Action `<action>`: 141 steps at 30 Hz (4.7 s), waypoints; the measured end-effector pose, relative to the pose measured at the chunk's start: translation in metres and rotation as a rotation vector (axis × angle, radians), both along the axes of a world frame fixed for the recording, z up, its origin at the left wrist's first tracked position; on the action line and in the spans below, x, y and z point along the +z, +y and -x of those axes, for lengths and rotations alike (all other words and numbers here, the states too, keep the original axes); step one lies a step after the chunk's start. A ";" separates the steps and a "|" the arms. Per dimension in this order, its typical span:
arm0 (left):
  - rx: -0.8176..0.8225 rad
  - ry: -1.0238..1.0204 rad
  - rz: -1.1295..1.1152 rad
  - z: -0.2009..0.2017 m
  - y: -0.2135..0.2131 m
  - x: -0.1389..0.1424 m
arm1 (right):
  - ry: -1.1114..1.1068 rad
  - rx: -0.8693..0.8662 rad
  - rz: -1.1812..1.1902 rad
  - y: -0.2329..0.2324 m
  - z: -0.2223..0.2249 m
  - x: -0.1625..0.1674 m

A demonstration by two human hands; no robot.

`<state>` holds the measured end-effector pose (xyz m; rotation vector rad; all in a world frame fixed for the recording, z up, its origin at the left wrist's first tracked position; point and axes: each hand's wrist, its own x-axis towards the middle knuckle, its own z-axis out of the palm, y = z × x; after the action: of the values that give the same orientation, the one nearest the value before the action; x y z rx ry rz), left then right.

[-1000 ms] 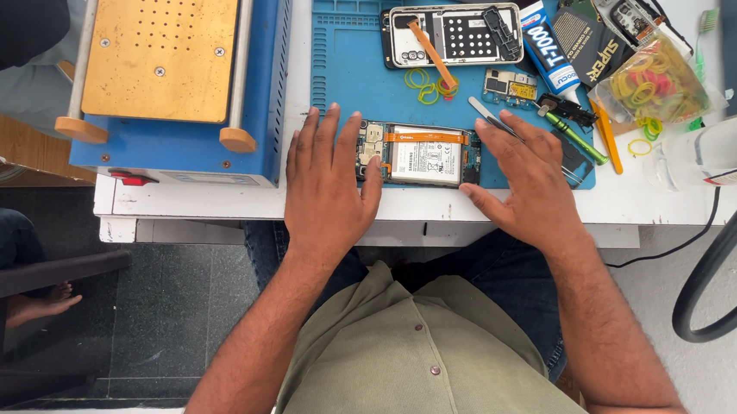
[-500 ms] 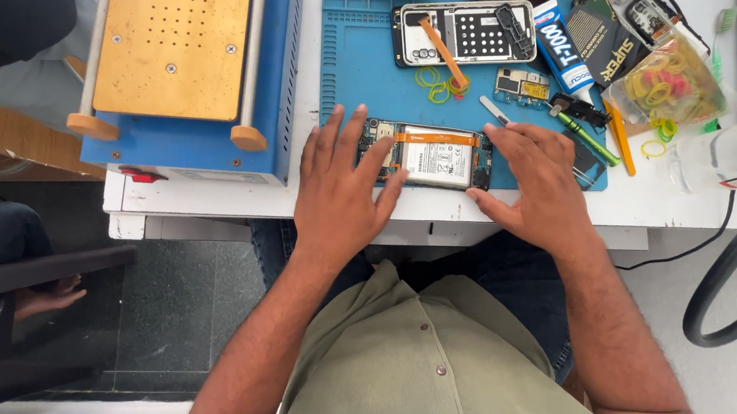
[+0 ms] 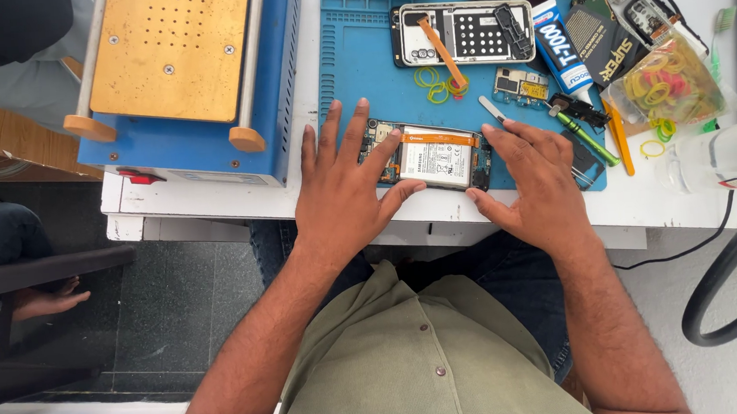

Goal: The person works on a disassembled mobile phone on a blue mat, using tweezers to adjust internal components and a screwdriver to remove screws. They handle a small black plastic part and continue manipulating the phone's internals.

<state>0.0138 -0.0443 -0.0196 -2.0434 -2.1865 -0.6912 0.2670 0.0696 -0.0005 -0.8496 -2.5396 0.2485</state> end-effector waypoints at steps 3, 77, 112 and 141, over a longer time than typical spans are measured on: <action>-0.004 0.021 0.004 0.000 0.000 -0.001 | -0.005 -0.002 -0.004 0.000 0.000 -0.001; -0.040 -0.080 -0.068 -0.002 0.001 0.000 | 0.190 -0.049 0.353 0.012 0.017 0.025; -0.245 -0.023 0.005 0.008 -0.013 0.017 | 0.141 -0.028 -0.031 -0.009 0.016 0.001; -0.174 0.048 0.051 0.005 -0.009 0.005 | 0.056 -0.024 -0.192 -0.016 0.015 -0.002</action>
<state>0.0089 -0.0528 -0.0144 -2.2706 -2.0394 -0.6004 0.2518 0.0535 -0.0026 -0.7862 -2.4527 0.0190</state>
